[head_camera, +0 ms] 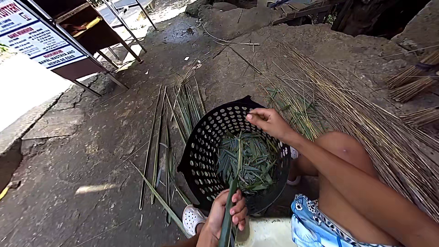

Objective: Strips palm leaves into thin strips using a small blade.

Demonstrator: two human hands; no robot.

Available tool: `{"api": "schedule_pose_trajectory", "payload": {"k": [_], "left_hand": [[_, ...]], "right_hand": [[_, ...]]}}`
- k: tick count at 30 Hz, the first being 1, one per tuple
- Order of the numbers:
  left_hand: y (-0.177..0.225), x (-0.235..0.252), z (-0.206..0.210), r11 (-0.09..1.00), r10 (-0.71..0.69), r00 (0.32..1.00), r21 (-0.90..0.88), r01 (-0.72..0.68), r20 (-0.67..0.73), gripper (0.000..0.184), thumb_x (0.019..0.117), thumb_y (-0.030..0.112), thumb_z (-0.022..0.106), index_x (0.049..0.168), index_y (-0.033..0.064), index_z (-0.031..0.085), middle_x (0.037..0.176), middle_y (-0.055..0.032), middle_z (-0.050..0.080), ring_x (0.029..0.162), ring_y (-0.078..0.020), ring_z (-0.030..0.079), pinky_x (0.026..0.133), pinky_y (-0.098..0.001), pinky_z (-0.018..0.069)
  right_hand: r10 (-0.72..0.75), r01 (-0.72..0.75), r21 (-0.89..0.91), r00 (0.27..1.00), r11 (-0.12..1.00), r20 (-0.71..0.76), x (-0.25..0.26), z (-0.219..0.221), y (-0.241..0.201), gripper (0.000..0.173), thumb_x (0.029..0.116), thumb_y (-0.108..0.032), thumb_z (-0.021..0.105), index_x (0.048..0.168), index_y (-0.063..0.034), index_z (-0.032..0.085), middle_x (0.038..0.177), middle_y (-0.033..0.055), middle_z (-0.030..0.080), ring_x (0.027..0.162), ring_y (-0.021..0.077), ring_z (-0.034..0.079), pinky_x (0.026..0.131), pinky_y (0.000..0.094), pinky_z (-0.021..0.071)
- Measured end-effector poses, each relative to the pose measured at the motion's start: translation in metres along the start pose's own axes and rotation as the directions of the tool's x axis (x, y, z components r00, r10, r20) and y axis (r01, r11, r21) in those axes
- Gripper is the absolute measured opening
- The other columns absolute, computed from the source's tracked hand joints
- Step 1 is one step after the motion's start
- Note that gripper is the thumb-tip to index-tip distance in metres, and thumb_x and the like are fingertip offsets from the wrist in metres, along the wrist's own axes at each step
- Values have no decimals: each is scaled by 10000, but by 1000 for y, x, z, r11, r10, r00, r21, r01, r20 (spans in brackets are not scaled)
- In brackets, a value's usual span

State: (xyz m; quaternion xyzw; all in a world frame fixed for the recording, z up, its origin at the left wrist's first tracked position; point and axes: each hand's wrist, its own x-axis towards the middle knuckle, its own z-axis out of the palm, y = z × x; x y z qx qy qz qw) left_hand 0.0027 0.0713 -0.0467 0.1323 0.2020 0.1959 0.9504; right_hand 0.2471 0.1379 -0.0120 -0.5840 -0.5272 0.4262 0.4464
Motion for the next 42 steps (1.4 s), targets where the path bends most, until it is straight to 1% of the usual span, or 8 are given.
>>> {"api": "schedule_pose_trajectory", "payload": {"k": [6, 16, 18, 21, 24, 30, 38, 42], "left_hand": [[10, -7, -3, 984, 151, 988, 93, -154, 39, 240, 950, 183, 567, 792, 194, 748, 628, 75, 667, 602, -36, 693, 571, -174, 561], [-1, -6, -6, 830, 382, 907, 497, -251, -180, 414, 985, 105, 316, 739, 242, 620, 532, 153, 562, 459, 61, 552, 463, -101, 449], [-3, -7, -6, 808, 378, 903, 549, -213, -206, 422, 985, 85, 267, 747, 229, 585, 527, 157, 549, 452, 68, 536, 460, -95, 438], [-3, -6, -9, 811, 337, 920, 559, -175, -201, 412, 991, 84, 259, 762, 219, 574, 527, 161, 538, 440, 75, 521, 441, -85, 419], [-4, -3, -14, 824, 307, 930, 545, -153, -203, 414, 985, 72, 246, 763, 211, 567, 515, 158, 536, 430, 74, 515, 430, -84, 407], [-4, -5, -20, 839, 304, 935, 517, -170, -186, 399, 982, 92, 279, 760, 221, 585, 521, 155, 546, 428, 66, 525, 423, -89, 415], [-4, -11, -22, 858, 319, 945, 447, -253, -78, 358, 1028, 199, 425, 751, 238, 649, 547, 149, 577, 465, 80, 546, 448, -77, 414], [-3, -18, -26, 862, 355, 933, 408, -302, -58, 309, 1027, 278, 513, 769, 240, 679, 555, 148, 579, 465, 73, 555, 437, -80, 423]], "right_hand": [[215, -230, -58, 744, 971, 633, -30, 23, -18, 473, 1029, -87, 571, 1439, 111, 444, 758, 60, 583, 605, 22, 443, 625, 194, 412], [69, -63, -29, 947, 998, 315, -10, 39, -11, 383, 1016, -233, 607, 1196, 105, 607, 947, 127, 624, 794, 96, 517, 757, 276, 443], [133, -87, -155, 940, 984, 315, -3, 38, -16, 406, 1002, -245, 652, 1204, 104, 602, 908, 132, 606, 757, 134, 509, 732, 306, 446], [263, -142, -306, 875, 942, 405, 4, 40, -25, 321, 1032, -96, 588, 1257, 132, 599, 1101, 272, 657, 962, 300, 617, 911, 427, 472], [306, -151, -337, 825, 929, 474, 10, 42, -29, 284, 1041, -34, 541, 1275, 123, 572, 1125, 239, 668, 976, 249, 630, 912, 378, 477], [309, -3, -522, 810, 853, 499, 15, 40, -37, 450, 1021, -134, 625, 1432, 21, 530, 1258, 297, 629, 1153, 434, 606, 990, 586, 431], [65, 293, -468, 790, 834, 610, 17, 23, -35, 361, 1000, -120, 648, 1316, 54, 634, 1116, 303, 690, 1041, 468, 653, 936, 620, 451], [-31, 275, -504, 898, 819, 439, 24, -6, -27, 309, 1013, -70, 603, 1281, 78, 646, 1102, 310, 691, 1016, 480, 660, 934, 632, 461]]}}
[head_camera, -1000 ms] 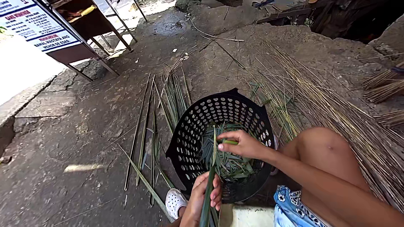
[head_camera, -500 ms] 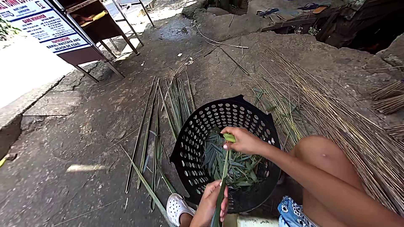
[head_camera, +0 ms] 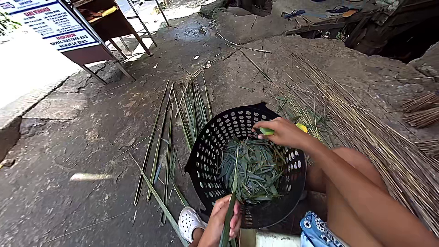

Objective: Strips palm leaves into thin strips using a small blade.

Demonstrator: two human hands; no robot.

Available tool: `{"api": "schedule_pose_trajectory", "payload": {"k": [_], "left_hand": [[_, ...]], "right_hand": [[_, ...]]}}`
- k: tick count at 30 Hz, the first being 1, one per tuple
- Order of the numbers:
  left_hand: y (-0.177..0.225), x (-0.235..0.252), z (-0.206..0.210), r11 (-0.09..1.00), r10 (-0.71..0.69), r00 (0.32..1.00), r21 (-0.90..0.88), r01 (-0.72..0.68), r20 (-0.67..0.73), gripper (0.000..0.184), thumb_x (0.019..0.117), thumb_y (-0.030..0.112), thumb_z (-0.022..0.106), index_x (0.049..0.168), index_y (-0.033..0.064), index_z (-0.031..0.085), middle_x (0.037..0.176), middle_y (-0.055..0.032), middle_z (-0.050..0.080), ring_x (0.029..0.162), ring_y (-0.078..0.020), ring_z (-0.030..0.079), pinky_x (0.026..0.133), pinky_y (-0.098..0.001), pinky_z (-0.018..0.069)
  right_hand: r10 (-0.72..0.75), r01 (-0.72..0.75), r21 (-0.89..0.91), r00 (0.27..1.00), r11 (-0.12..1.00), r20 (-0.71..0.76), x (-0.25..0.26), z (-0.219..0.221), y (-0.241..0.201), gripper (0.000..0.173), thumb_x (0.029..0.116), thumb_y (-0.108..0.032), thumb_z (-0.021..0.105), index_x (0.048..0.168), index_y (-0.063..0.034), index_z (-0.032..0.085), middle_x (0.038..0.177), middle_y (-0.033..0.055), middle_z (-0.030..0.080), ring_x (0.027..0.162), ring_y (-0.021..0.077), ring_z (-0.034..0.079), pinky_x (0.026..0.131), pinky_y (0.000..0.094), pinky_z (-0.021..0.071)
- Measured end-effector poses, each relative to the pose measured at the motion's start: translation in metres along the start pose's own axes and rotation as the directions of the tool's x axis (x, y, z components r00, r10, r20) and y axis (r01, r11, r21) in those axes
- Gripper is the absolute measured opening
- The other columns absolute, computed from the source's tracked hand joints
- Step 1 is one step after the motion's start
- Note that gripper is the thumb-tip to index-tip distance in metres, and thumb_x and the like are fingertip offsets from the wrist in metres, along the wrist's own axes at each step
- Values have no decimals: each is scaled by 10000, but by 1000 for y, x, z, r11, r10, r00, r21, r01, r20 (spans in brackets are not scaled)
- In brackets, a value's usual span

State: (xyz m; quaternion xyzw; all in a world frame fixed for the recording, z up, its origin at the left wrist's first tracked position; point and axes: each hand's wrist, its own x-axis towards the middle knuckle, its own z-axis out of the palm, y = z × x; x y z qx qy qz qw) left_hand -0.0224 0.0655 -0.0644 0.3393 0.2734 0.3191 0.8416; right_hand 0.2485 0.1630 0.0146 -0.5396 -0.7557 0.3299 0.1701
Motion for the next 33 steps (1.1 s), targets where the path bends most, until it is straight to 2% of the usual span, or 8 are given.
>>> {"api": "schedule_pose_trajectory", "payload": {"k": [2, 4, 9, 14, 16, 19, 30, 33], "left_hand": [[0, -2, -3, 1000, 8, 1000, -15, -8, 6, 301, 1026, 288, 525, 776, 240, 686, 557, 146, 580, 467, 70, 559, 439, -81, 427], [-1, -3, -2, 1000, 4, 1000, -14, -5, -4, 322, 1033, 269, 495, 767, 240, 676, 551, 145, 577, 462, 73, 552, 435, -80, 419], [-2, -3, 2, 1000, -11, 1000, 4, 11, -8, 316, 1029, 272, 502, 766, 242, 675, 552, 146, 575, 461, 76, 545, 437, -77, 416], [0, -1, 5, 995, -32, 997, 96, 39, -68, 351, 1033, 228, 428, 747, 244, 630, 541, 155, 559, 455, 78, 533, 441, -79, 412], [2, 1, 8, 984, -41, 993, 170, 59, -107, 387, 1019, 140, 324, 756, 239, 589, 539, 169, 544, 452, 87, 517, 448, -76, 407], [4, 2, 9, 957, -34, 986, 279, 79, -162, 394, 1008, 62, 251, 802, 208, 553, 546, 184, 524, 455, 98, 495, 463, -72, 406], [17, 19, 22, 872, 83, 962, 486, 57, -261, 329, 1025, 2, 275, 847, 138, 517, 543, 184, 465, 452, 113, 440, 463, -69, 381], [21, 23, 26, 881, 66, 960, 467, 72, -273, 324, 1038, 1, 269, 861, 121, 512, 545, 170, 460, 450, 105, 434, 459, -74, 375]], "right_hand": [[41, -41, 11, 999, 999, 4, -3, -3, 8, 370, 1029, -136, 603, 1346, 54, 610, 1095, 298, 686, 974, 449, 657, 909, 612, 473], [118, -111, -56, 986, 992, 121, -4, -2, 0, 463, 1039, -208, 605, 1422, 44, 539, 1244, 315, 634, 1111, 480, 621, 970, 630, 440], [16, -8, -44, 984, 999, 179, -7, 33, -16, 498, 984, -309, 685, 1182, 142, 614, 1123, 324, 625, 995, 467, 638, 844, 602, 476], [-4, -32, 113, 951, 993, 310, -8, 45, -24, 438, 1086, -277, 501, 1343, 61, 607, 1233, 306, 626, 1100, 452, 620, 944, 611, 437], [43, -90, 161, 961, 983, 273, -4, 47, -23, 378, 1070, -233, 538, 1251, 79, 650, 1106, 300, 676, 1028, 436, 642, 910, 604, 446], [126, -198, 306, 963, 931, 240, 2, 48, -16, 343, 1054, -183, 569, 1244, 88, 657, 1164, 278, 670, 1059, 364, 624, 944, 549, 445], [254, -232, 418, 967, 878, 2, 11, 52, -12, 312, 1031, -148, 601, 1228, 85, 665, 1093, 214, 691, 893, 222, 614, 859, 411, 480], [371, -251, 496, 915, 831, -159, 17, 47, -6, 316, 1036, -127, 589, 1233, 116, 639, 1073, 219, 676, 848, 187, 588, 826, 355, 482]]}}
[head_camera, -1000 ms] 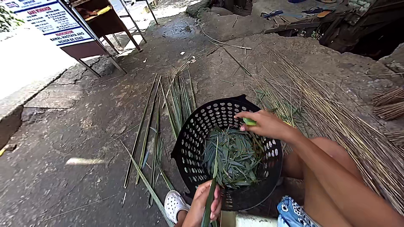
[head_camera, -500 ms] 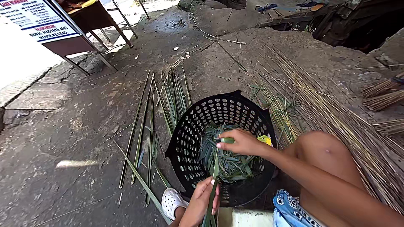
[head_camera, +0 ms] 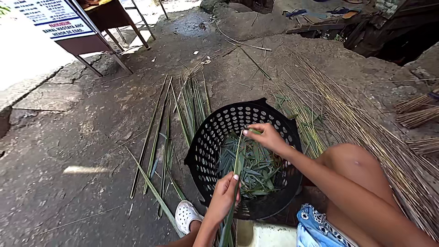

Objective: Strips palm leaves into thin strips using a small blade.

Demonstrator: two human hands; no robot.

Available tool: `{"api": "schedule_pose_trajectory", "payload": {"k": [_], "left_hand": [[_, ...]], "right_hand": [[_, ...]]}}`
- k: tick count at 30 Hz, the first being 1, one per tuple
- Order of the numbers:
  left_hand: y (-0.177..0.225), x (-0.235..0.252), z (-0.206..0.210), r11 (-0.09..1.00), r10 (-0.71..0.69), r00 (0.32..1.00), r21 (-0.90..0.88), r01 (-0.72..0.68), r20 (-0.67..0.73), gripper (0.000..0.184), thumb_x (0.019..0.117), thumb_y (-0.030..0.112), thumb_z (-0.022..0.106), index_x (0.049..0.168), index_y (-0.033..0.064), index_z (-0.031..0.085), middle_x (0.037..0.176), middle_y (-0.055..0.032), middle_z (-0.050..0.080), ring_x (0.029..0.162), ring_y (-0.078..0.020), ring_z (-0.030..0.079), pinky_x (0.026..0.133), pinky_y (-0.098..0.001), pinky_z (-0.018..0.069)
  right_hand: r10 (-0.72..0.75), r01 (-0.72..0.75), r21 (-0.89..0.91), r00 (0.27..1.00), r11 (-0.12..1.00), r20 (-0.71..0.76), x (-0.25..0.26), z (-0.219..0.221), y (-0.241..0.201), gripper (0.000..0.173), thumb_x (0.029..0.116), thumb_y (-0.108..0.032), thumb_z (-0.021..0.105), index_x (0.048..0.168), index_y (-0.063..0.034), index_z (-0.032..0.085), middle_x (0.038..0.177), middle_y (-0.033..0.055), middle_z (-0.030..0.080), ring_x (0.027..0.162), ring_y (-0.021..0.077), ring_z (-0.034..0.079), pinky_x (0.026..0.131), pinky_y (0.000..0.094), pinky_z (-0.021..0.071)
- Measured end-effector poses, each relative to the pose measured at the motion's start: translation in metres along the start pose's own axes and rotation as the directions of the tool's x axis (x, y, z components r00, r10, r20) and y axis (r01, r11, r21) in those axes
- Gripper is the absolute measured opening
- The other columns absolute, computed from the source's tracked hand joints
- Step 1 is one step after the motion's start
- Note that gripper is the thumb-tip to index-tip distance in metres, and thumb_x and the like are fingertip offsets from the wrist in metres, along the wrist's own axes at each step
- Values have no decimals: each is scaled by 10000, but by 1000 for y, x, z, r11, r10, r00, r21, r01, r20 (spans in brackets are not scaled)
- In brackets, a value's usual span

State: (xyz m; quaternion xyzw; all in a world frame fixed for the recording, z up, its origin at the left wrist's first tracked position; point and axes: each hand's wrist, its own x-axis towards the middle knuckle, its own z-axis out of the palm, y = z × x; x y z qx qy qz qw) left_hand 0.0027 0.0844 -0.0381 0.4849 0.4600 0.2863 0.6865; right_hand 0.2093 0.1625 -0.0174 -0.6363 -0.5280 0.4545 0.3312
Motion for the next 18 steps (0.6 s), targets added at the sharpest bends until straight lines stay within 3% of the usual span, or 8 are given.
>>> {"api": "schedule_pose_trajectory", "payload": {"k": [2, 4, 7, 9, 11, 14, 16, 18], "left_hand": [[-2, -6, 0, 1000, -1, 1000, -9, 1, 3, 321, 1038, 3, 272, 868, 126, 515, 547, 174, 461, 453, 107, 440, 463, -72, 381], [-5, -9, -3, 1000, 3, 1000, -29, -3, 7, 335, 1033, 2, 263, 858, 134, 516, 543, 179, 473, 452, 110, 449, 462, -68, 384], [-8, -7, -3, 999, 0, 1000, -51, 1, 13, 342, 1032, -3, 259, 851, 133, 515, 542, 175, 472, 450, 107, 446, 461, -68, 380], [-9, -9, 0, 993, 14, 999, -115, -9, 40, 347, 1026, 6, 244, 857, 154, 509, 541, 184, 477, 447, 111, 449, 457, -64, 378], [-9, -11, 1, 970, 26, 997, -243, -8, 68, 381, 1030, 34, 205, 847, 183, 505, 531, 186, 482, 427, 114, 440, 429, -58, 361], [-11, -12, 2, 933, 27, 995, -359, 11, 101, 411, 1037, 70, 186, 829, 200, 516, 527, 180, 482, 409, 110, 432, 406, -56, 348], [-13, -13, 2, 932, 24, 995, -363, 11, 92, 415, 1035, 82, 211, 808, 210, 534, 525, 180, 485, 410, 110, 432, 408, -59, 349], [-16, -14, -1, 940, 18, 997, -342, 10, 79, 412, 1035, 70, 212, 813, 205, 533, 531, 181, 492, 419, 111, 439, 419, -58, 356]], "right_hand": [[23, -18, 57, 995, 998, -98, 7, -13, 3, 317, 1036, -119, 597, 1243, 120, 622, 1037, 179, 663, 780, 101, 539, 759, 265, 462], [-28, 24, 46, 996, 999, 82, -8, -17, 2, 321, 1039, -122, 577, 1254, 113, 614, 990, 112, 663, 731, 8, 516, 711, 183, 444], [1, -9, 16, 892, 1000, 451, -30, 0, -8, 406, 1043, -101, 562, 1373, 131, 523, 988, 151, 660, 732, 35, 485, 712, 198, 423], [-21, 1, 39, 856, 999, 516, -30, 9, -11, 359, 1031, -78, 573, 1328, 123, 545, 873, 81, 619, 669, 1, 441, 648, 170, 390], [-42, -4, 98, 889, 995, 456, -30, 14, -13, 280, 1013, -48, 592, 1230, 128, 592, 830, 45, 611, 647, -25, 443, 630, 148, 390], [-90, 58, 140, 968, 988, 234, -23, 12, -9, 228, 994, -33, 611, 1134, 146, 629, 896, 75, 649, 693, -22, 499, 665, 147, 428], [-90, 66, 108, 969, 992, 229, -19, 5, -8, 248, 1001, -50, 614, 1147, 150, 633, 954, 114, 666, 726, -7, 516, 688, 154, 436], [-60, 38, 94, 967, 995, 247, -17, 6, -9, 252, 1007, -55, 612, 1155, 148, 629, 919, 105, 654, 708, 0, 498, 676, 161, 425]]}}
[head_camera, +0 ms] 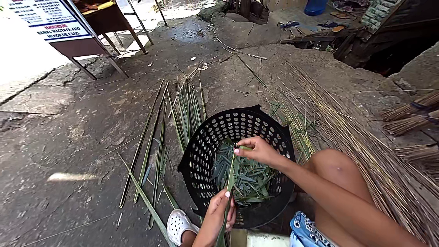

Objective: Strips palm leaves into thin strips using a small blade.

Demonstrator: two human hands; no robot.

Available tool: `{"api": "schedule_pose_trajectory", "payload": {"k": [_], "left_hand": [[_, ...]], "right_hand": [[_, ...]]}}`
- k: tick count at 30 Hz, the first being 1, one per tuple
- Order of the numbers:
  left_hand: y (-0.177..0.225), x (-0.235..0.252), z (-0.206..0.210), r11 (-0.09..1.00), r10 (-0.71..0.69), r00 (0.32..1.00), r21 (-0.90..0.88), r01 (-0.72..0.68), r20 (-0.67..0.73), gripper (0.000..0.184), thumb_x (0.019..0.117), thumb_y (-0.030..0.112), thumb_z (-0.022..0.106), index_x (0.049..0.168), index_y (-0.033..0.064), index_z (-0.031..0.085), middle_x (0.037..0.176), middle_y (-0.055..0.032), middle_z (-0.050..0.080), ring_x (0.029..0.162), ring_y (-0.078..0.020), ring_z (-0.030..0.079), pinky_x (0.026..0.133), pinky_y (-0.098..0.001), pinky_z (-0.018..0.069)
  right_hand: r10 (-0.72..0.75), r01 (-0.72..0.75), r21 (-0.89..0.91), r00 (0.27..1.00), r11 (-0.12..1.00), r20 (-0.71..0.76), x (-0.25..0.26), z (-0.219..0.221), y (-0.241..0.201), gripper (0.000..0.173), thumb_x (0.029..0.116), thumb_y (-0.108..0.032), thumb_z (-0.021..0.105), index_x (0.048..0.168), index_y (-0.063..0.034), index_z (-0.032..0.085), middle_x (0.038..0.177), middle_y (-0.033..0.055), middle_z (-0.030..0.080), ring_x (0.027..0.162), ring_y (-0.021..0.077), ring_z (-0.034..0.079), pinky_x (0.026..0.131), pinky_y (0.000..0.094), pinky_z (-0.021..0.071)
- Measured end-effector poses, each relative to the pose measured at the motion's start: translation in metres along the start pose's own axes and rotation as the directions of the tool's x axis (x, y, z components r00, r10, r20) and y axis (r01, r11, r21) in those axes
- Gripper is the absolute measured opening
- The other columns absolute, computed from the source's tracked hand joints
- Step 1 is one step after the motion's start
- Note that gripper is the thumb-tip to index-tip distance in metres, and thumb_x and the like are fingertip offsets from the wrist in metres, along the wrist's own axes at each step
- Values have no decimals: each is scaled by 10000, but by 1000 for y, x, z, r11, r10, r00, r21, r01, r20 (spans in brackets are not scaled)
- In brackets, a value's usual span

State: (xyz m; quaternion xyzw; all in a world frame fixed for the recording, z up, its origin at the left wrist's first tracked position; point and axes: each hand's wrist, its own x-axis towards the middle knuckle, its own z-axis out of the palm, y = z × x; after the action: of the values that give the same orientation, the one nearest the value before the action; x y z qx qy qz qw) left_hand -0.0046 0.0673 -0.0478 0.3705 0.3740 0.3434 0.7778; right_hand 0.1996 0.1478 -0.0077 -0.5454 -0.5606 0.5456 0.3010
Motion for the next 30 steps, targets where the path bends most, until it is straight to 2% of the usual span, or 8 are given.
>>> {"api": "schedule_pose_trajectory", "payload": {"k": [7, 11, 13, 17, 19, 22, 27, 30], "left_hand": [[9, 3, 0, 994, -23, 1000, -104, 22, -11, 420, 1040, 77, 178, 837, 182, 530, 526, 164, 498, 405, 101, 457, 395, -58, 364], [13, -2, 3, 998, -66, 997, -25, 66, -37, 370, 1053, 86, 161, 881, 152, 482, 535, 157, 457, 391, 86, 440, 396, -69, 391], [14, -10, 2, 996, -91, 994, 19, 92, -64, 349, 1062, 81, 165, 895, 143, 466, 551, 155, 443, 383, 93, 413, 392, -64, 384], [11, -7, 0, 961, -125, 986, 234, 149, -112, 235, 1083, 69, 255, 958, 104, 451, 621, 122, 411, 416, 75, 356, 412, -81, 354], [3, -4, 6, 927, -152, 984, 331, 175, -95, 175, 1086, 86, 290, 1014, 67, 448, 652, 97, 390, 444, 47, 349, 436, -113, 344], [3, -6, 13, 944, -160, 985, 283, 170, -60, 172, 1086, 76, 290, 1038, 59, 454, 674, 104, 400, 448, 68, 349, 433, -91, 345], [12, -10, -8, 965, -230, 952, -78, 250, 199, 130, 1004, 110, 379, 1048, 163, 488, 676, 148, 529, 474, 70, 503, 457, -83, 454], [11, -15, -15, 963, -231, 956, -95, 251, 183, 134, 940, 61, 471, 969, 164, 552, 656, 134, 574, 453, 57, 525, 446, -92, 462]], "right_hand": [[-57, 40, -97, 983, 994, -177, 9, 12, 11, 286, 988, -138, 652, 1166, 86, 643, 839, 85, 625, 700, 108, 502, 705, 309, 441], [40, -21, 44, 870, 999, -492, 20, -3, 17, 341, 1060, -116, 531, 1275, 150, 550, 1014, 215, 633, 835, 191, 570, 804, 351, 483], [73, -52, 54, 845, 997, -530, 19, -18, 18, 354, 1083, -165, 502, 1272, 132, 539, 987, 171, 593, 798, 149, 518, 766, 320, 442], [89, -88, 36, 996, 995, -27, -16, 11, 6, 266, 1046, -172, 541, 1155, 68, 582, 783, -35, 459, 600, -10, 385, 582, 174, 360], [207, -212, 7, 957, 977, 203, -17, 23, -3, 185, 1043, -99, 552, 1101, 72, 592, 732, -34, 438, 558, 1, 355, 543, 173, 328], [325, -345, 31, 906, 938, 272, -10, 25, -10, 86, 1035, 4, 521, 974, 46, 565, 665, -53, 402, 501, -7, 330, 494, 148, 310], [140, -120, 227, 987, 967, -76, 9, -7, -11, 107, 1041, 8, 478, 951, 9, 536, 643, -81, 413, 490, -33, 351, 491, 119, 328], [10, -8, 8, 961, 1000, -277, 15, -24, 4, 189, 1055, -86, 519, 928, 44, 573, 700, -51, 436, 566, -24, 387, 560, 144, 351]]}}
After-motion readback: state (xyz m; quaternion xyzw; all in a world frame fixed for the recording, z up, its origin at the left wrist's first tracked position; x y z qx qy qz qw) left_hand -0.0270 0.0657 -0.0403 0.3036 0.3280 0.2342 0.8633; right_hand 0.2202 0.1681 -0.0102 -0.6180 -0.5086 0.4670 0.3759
